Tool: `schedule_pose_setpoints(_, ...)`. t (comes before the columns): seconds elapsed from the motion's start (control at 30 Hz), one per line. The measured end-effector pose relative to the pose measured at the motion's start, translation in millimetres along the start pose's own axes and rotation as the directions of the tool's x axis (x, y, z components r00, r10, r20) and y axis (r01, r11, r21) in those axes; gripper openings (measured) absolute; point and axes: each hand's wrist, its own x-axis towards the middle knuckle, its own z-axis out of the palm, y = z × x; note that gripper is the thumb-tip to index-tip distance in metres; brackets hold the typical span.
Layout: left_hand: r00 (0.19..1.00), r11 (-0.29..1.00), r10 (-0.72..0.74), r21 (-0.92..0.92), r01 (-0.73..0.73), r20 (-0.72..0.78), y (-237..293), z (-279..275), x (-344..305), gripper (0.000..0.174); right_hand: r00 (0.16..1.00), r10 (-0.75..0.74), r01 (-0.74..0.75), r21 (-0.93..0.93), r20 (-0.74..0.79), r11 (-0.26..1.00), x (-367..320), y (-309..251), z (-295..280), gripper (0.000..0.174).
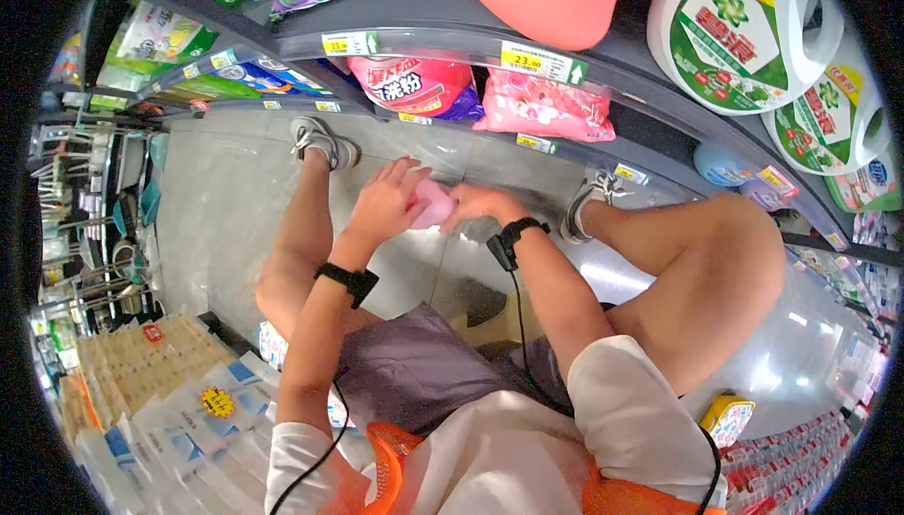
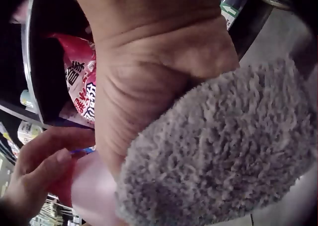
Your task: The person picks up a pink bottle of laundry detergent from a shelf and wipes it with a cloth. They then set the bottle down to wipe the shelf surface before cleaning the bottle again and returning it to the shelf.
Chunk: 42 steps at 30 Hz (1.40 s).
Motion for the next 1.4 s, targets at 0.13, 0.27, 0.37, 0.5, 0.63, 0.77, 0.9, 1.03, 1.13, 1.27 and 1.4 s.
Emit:
schedule_pose_setpoints(0.13, 0.996, 0.973, -0.072, -0.216, 0.083, 0.057, 2, -13, -11, 0.053, 0.996, -0.078, 0.082, 0.213, -0.031, 0.974, -20, -15, 26, 0.071)
schedule_pose_setpoints(0.27, 0.991, 0.812, -0.06, -0.571, 0.117, 0.117, 2, -74, -7, 0.051, 0.997, -0.018, 0.047, 0.382, -0.079, 0.923, -41, -53, 30, 0.072)
schedule_pose_setpoints(0.37, 0.994, 0.779, -0.088, -0.617, 0.112, 0.07, -5, -95, -2, 0.046, 0.981, 0.122, -0.019, 0.555, -0.15, 0.831, -58, -65, 27, 0.062)
schedule_pose_setpoints(0.5, 0.97, 0.439, -0.23, -0.882, 0.174, 0.077, -18, -76, 1, 0.045, 0.886, 0.297, 0.044, 0.701, -0.357, 0.712, -80, -38, 39, 0.047)
schedule_pose_setpoints(0.63, 0.985, 0.604, -0.156, -0.782, 0.152, 0.072, 2, -73, 4, 0.045, 0.766, 0.436, 0.211, 0.826, -0.472, 0.523, -142, -31, 25, 0.029)
schedule_pose_setpoints(0.77, 0.994, 0.757, 0.02, -0.651, 0.057, 0.109, 31, -81, -2, 0.047, 0.644, 0.465, 0.413, 0.788, -0.607, 0.456, -196, -35, 2, 0.032)
schedule_pose_setpoints(0.9, 0.981, 0.773, 0.104, -0.634, 0.026, 0.167, 46, -84, 1, 0.045, 0.465, 0.502, 0.597, 0.677, -0.729, 0.43, -235, -47, -27, 0.019)
schedule_pose_setpoints(1.03, 0.959, 0.802, 0.122, -0.595, 0.056, 0.256, 46, -75, 3, 0.046, 0.436, 0.42, 0.618, 0.604, -0.796, 0.503, -259, -56, -58, 0.017)
schedule_pose_setpoints(1.13, 0.942, 0.803, 0.079, -0.581, 0.135, 0.327, 51, -77, 5, 0.048, 0.38, 0.399, 0.67, 0.546, -0.834, 0.503, -264, -58, -72, 0.016)
schedule_pose_setpoints(1.27, 0.941, 0.826, 0.095, -0.554, 0.107, 0.324, 41, -63, 6, 0.049, 0.262, 0.351, 0.605, 0.437, -0.899, 0.666, -257, -30, -107, 0.015)
schedule_pose_setpoints(1.4, 0.924, 0.816, 0.051, -0.549, 0.18, 0.379, 32, -53, 1, 0.051, 0.202, 0.365, 0.531, 0.415, -0.909, 0.739, -256, -12, -139, 0.023)
